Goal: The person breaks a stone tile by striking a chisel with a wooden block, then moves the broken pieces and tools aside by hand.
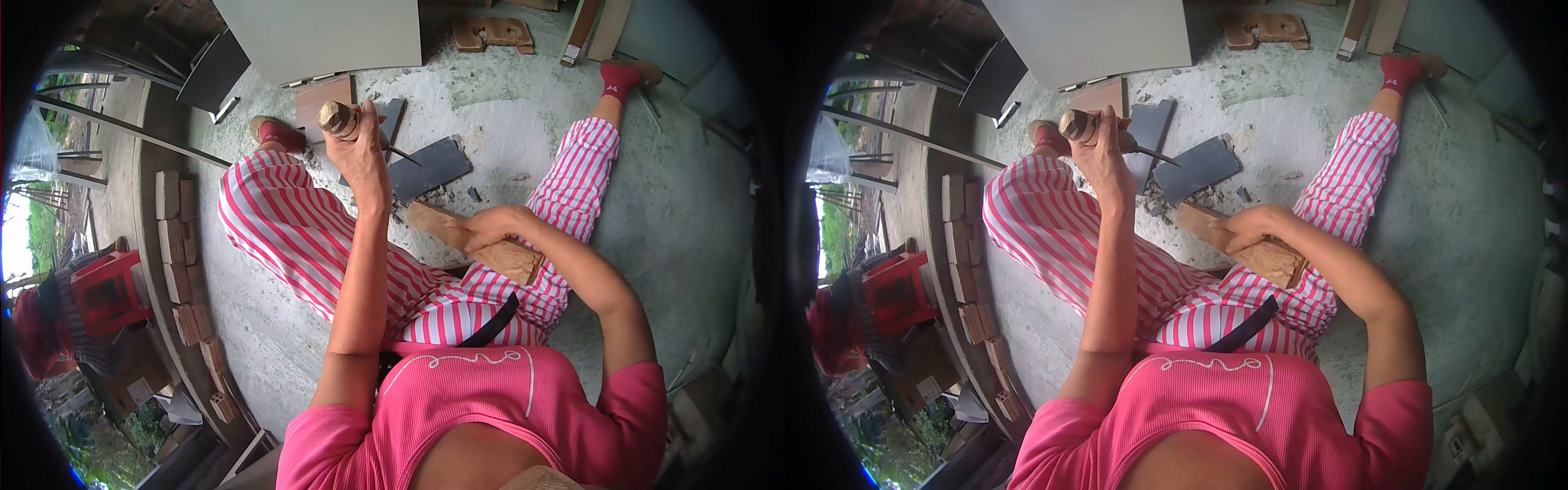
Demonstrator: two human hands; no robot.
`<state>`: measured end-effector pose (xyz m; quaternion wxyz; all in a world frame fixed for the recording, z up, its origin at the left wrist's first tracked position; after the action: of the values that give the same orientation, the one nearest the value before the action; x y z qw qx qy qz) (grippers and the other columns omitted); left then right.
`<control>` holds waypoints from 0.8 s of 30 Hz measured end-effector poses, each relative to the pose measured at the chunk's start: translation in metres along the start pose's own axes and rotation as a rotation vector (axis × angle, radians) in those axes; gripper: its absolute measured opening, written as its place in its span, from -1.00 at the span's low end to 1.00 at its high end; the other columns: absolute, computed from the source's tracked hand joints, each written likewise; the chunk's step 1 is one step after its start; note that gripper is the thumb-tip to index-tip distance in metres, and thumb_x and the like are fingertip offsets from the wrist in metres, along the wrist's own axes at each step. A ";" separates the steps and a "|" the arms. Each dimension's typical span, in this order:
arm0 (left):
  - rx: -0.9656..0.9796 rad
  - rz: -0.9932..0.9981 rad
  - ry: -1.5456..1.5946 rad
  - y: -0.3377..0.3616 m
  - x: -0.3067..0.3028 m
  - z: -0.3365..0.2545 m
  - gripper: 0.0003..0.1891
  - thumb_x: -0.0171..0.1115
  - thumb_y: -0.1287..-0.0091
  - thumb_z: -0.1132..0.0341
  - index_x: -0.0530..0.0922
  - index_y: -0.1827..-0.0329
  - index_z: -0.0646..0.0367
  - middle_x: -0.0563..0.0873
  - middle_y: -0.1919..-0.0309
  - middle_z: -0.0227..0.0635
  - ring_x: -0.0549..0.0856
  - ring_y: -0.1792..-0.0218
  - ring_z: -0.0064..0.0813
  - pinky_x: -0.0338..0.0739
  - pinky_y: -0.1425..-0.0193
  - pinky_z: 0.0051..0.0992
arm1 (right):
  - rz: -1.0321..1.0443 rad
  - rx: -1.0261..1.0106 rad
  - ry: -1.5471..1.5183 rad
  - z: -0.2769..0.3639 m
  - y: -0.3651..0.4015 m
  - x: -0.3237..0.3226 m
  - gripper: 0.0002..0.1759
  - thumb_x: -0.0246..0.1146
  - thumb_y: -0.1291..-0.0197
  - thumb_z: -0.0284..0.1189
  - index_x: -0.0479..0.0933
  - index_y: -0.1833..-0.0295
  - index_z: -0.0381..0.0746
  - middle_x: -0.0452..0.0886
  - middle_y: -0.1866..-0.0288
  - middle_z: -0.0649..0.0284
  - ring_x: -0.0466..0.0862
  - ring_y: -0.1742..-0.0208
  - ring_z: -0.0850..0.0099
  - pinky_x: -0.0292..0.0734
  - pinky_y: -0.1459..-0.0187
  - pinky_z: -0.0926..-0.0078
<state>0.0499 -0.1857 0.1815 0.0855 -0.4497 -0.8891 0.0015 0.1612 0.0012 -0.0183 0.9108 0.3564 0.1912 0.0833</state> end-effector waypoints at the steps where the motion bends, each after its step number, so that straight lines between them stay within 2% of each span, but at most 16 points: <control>1: -0.019 -0.017 0.039 -0.001 -0.002 0.005 -0.79 0.29 -0.26 0.29 0.41 0.25 0.14 0.60 0.51 -0.42 0.51 0.52 -0.73 0.36 0.49 -0.72 | 0.019 0.001 0.004 -0.003 -0.002 -0.001 -0.11 0.13 -0.16 0.06 -0.03 -0.48 -0.10 0.52 -0.02 -0.22 0.57 0.00 -0.04 0.44 0.01 0.21; 3: -0.048 -0.047 0.032 -0.002 -0.007 0.009 -0.80 0.29 -0.26 0.31 0.41 0.25 0.14 0.58 0.52 -0.43 0.49 0.55 -0.75 0.34 0.52 -0.72 | 0.037 -0.075 0.040 -0.002 -0.005 -0.005 -0.09 0.17 -0.12 0.08 -0.02 -0.48 -0.05 0.50 -0.07 -0.21 0.55 -0.04 -0.05 0.43 -0.01 0.21; 4: -0.058 -0.040 0.018 -0.004 -0.007 0.013 -0.76 0.29 -0.26 0.27 0.41 0.22 0.15 0.57 0.43 -0.39 0.56 0.44 -0.63 0.42 0.39 -0.64 | 0.053 -0.078 0.043 -0.007 -0.006 -0.010 -0.09 0.17 -0.12 0.08 -0.02 -0.48 -0.05 0.50 -0.07 -0.21 0.55 -0.04 -0.05 0.43 -0.01 0.21; 5: -0.068 -0.032 0.003 -0.005 -0.006 0.017 -0.72 0.29 -0.25 0.22 0.40 0.18 0.17 0.56 0.35 -0.35 0.64 0.33 -0.52 0.50 0.26 -0.56 | -0.062 -0.068 0.014 -0.013 -0.008 -0.033 -0.11 0.18 -0.13 0.04 -0.01 -0.48 -0.04 0.49 -0.08 -0.20 0.55 -0.05 -0.03 0.43 -0.03 0.23; 6: -0.062 -0.037 -0.001 -0.007 -0.006 0.018 -0.72 0.29 -0.26 0.22 0.40 0.17 0.16 0.56 0.35 -0.36 0.64 0.32 -0.52 0.50 0.26 -0.56 | -0.180 -0.058 -0.020 -0.019 -0.008 -0.057 -0.13 0.19 -0.14 0.01 0.00 -0.47 -0.02 0.48 -0.10 -0.19 0.54 -0.07 -0.02 0.42 -0.05 0.24; 8: -0.100 -0.039 -0.016 -0.010 -0.005 0.023 -0.72 0.29 -0.26 0.22 0.40 0.17 0.16 0.56 0.36 -0.36 0.63 0.32 -0.53 0.50 0.25 -0.56 | -0.383 0.145 -0.089 -0.048 -0.012 -0.104 -0.17 0.25 -0.14 -0.16 0.01 -0.47 -0.01 0.37 -0.24 -0.12 0.43 -0.23 0.04 0.35 -0.18 0.32; 10: -0.139 -0.036 -0.033 -0.014 -0.003 0.032 -0.73 0.28 -0.26 0.22 0.41 0.18 0.16 0.56 0.36 -0.37 0.63 0.32 -0.53 0.49 0.25 -0.55 | -0.618 0.235 -0.026 -0.070 -0.027 -0.136 -0.11 0.34 -0.06 -0.30 0.02 -0.46 0.02 0.17 -0.39 -0.05 0.21 -0.39 0.07 0.19 -0.32 0.22; 11: -0.130 -0.034 -0.020 -0.016 -0.003 0.034 -0.74 0.28 -0.27 0.22 0.42 0.19 0.16 0.56 0.36 -0.37 0.63 0.32 -0.54 0.49 0.24 -0.55 | -0.612 0.235 -0.035 -0.076 -0.042 -0.138 -0.11 0.34 -0.06 -0.30 0.02 -0.46 0.02 0.17 -0.39 -0.05 0.21 -0.39 0.07 0.19 -0.32 0.22; 13: -0.128 -0.031 -0.014 -0.019 -0.004 0.037 -0.75 0.27 -0.27 0.22 0.43 0.20 0.17 0.56 0.37 -0.37 0.63 0.32 -0.55 0.49 0.23 -0.55 | -0.660 0.289 0.211 -0.081 -0.064 -0.146 -0.02 0.42 0.05 -0.26 0.01 -0.46 0.05 -0.03 -0.48 0.02 -0.06 -0.49 -0.03 0.02 -0.37 -0.09; 14: -0.142 -0.058 -0.021 -0.021 -0.007 0.037 -0.76 0.27 -0.27 0.22 0.44 0.21 0.17 0.57 0.37 -0.37 0.62 0.32 -0.56 0.48 0.23 -0.55 | -0.655 0.288 0.206 -0.084 -0.073 -0.143 -0.02 0.42 0.05 -0.26 0.01 -0.46 0.05 -0.03 -0.48 0.02 -0.06 -0.49 -0.03 0.02 -0.37 -0.09; 16: -0.164 -0.093 -0.033 -0.025 -0.015 0.044 -0.76 0.27 -0.27 0.22 0.45 0.23 0.18 0.57 0.37 -0.37 0.62 0.32 -0.56 0.48 0.22 -0.55 | -0.641 0.280 0.298 -0.087 -0.089 -0.135 0.01 0.46 0.11 -0.31 0.04 -0.45 0.06 -0.04 -0.48 0.03 -0.12 -0.49 -0.07 -0.08 -0.36 -0.23; 20: -0.119 -0.150 -0.044 -0.031 -0.030 0.049 -0.76 0.27 -0.27 0.22 0.45 0.22 0.20 0.58 0.37 -0.36 0.62 0.31 -0.56 0.47 0.21 -0.55 | -0.656 0.304 0.320 -0.084 -0.086 -0.134 0.00 0.49 0.15 -0.28 0.09 -0.42 0.01 -0.10 -0.49 0.06 -0.14 -0.49 -0.06 -0.05 -0.36 -0.20; 24: -0.140 -0.152 -0.003 -0.030 -0.030 0.053 -0.75 0.28 -0.27 0.23 0.45 0.22 0.20 0.58 0.38 -0.35 0.62 0.31 -0.55 0.47 0.20 -0.53 | -0.719 0.304 0.419 -0.069 -0.090 -0.139 -0.06 0.51 0.23 -0.30 0.19 -0.30 -0.19 -0.10 -0.48 0.04 -0.15 -0.50 -0.06 -0.08 -0.37 -0.18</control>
<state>0.0352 -0.2235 0.1268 0.0525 -0.3860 -0.9186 -0.0667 0.0075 -0.0617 -0.0863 0.7607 0.3726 0.4935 -0.1975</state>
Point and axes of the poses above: each hand's wrist, its own y-axis away from the middle knuckle, its own x-axis out of the palm, z = x × y, the point moved 10 cm from there along -y, towards the middle knuckle
